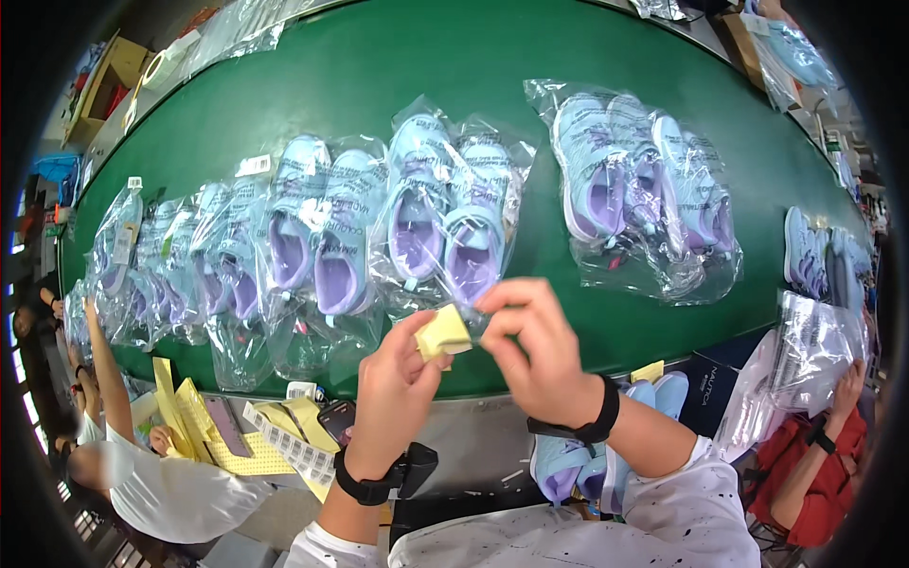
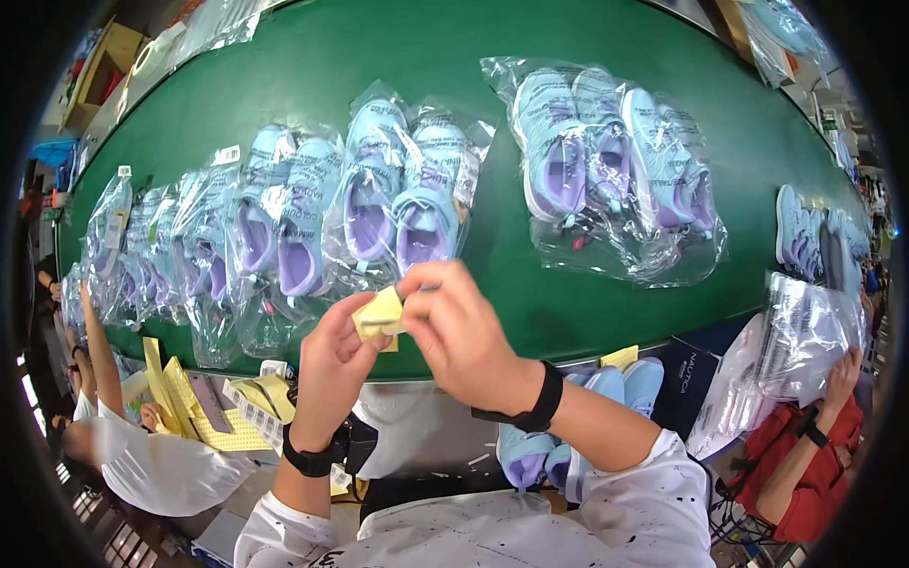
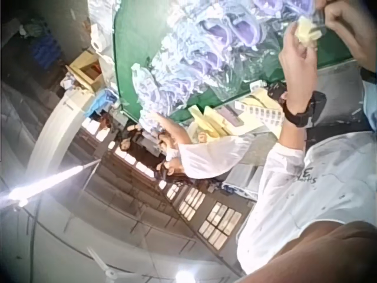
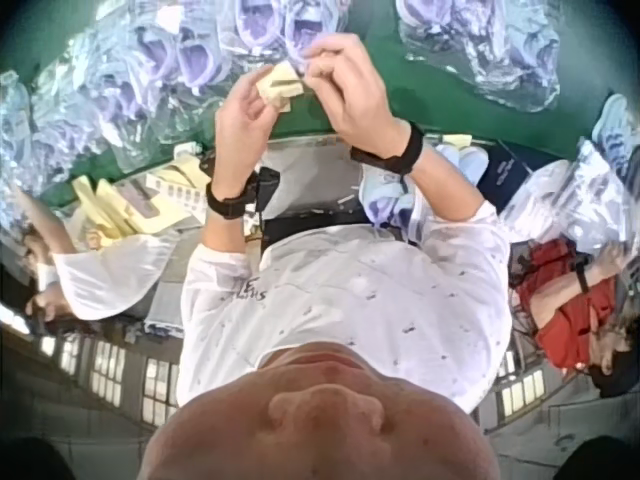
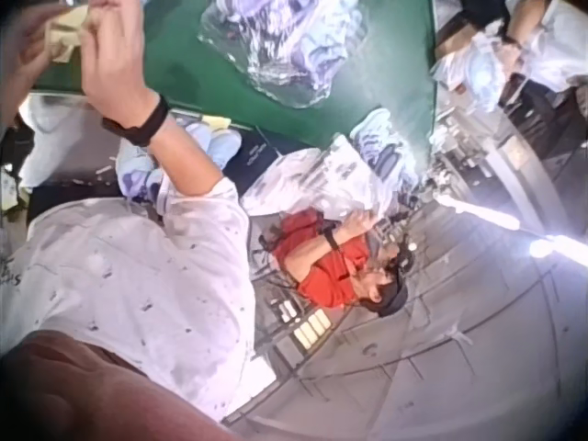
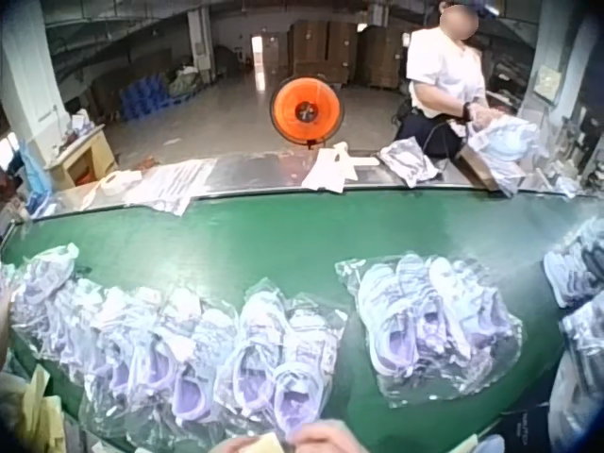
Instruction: The person applies barcode stickers to clear plastic bags containing pairs of light blue and purple shoes. They peel individual labels from a yellow sheet and affix them to the packaging on a green table, then move the labeled bags to a pile on the right.
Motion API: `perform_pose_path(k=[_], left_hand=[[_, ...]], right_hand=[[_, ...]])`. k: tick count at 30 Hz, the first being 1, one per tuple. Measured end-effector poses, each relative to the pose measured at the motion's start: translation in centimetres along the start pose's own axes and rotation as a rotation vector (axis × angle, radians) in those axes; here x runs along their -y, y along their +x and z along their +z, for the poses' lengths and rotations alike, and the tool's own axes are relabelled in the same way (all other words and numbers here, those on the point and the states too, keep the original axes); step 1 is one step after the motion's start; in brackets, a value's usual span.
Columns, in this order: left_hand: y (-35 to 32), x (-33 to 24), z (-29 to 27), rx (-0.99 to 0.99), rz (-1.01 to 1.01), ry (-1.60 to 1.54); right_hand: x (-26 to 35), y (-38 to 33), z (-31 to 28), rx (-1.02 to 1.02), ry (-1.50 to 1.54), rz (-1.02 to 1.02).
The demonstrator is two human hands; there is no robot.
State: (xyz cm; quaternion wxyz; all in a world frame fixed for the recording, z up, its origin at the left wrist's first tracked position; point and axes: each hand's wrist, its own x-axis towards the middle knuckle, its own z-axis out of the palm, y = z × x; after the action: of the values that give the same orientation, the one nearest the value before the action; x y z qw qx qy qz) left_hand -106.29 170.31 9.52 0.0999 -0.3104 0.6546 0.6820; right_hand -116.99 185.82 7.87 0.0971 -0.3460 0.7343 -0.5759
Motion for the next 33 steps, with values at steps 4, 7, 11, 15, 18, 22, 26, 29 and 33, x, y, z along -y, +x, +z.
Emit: perform_pose_path(k=[4, 7, 11, 15, 18, 22, 26, 29, 33], left_hand=[[-0.1, 0.4, 0.2, -0.026, -0.017, -0.047], [-0.1, -0.2, 1.7, 0.009, -0.005, -0.099], [-0.6, 0.5, 1.5, 0.012, -0.051, -0.077], [-0.7, 1.0, 1.7, 0.032, -0.064, -0.068], [-0.7, 1.1, 2.1, 0.045, -0.086, -0.068], [-0.6, 1.5, 2.7, 0.015, -0.040, -0.101], [-1.5, 1.3, 2.5, -0.007, -0.039, -0.134], [-3.6, 1.5, 1.6, 0.001, -0.063, -0.119], [-9.4, 3.2, -1.4, 0.051, 0.030, -0.043]], right_hand=[[-7.8, 4.8, -1.7, -0.261, 0.186, 0.293], [-20.7, 7.5, -5.2, -0.384, -0.165, 0.266], [-24.0, 10.9, -4.1, -0.213, -0.350, 0.131], [-24.7, 12.0, -2.9, -0.198, -0.369, 0.198], [-25.7, 12.1, -3.3, -0.212, -0.444, 0.215], [-25.4, 12.5, -3.4, -0.233, -0.517, 0.288], [-25.6, 13.3, -2.4, -0.212, -0.643, 0.180], [-26.5, 14.3, -1.6, -0.125, -0.785, 0.064], [-27.4, 15.2, -2.8, -0.079, -0.761, 0.121]])
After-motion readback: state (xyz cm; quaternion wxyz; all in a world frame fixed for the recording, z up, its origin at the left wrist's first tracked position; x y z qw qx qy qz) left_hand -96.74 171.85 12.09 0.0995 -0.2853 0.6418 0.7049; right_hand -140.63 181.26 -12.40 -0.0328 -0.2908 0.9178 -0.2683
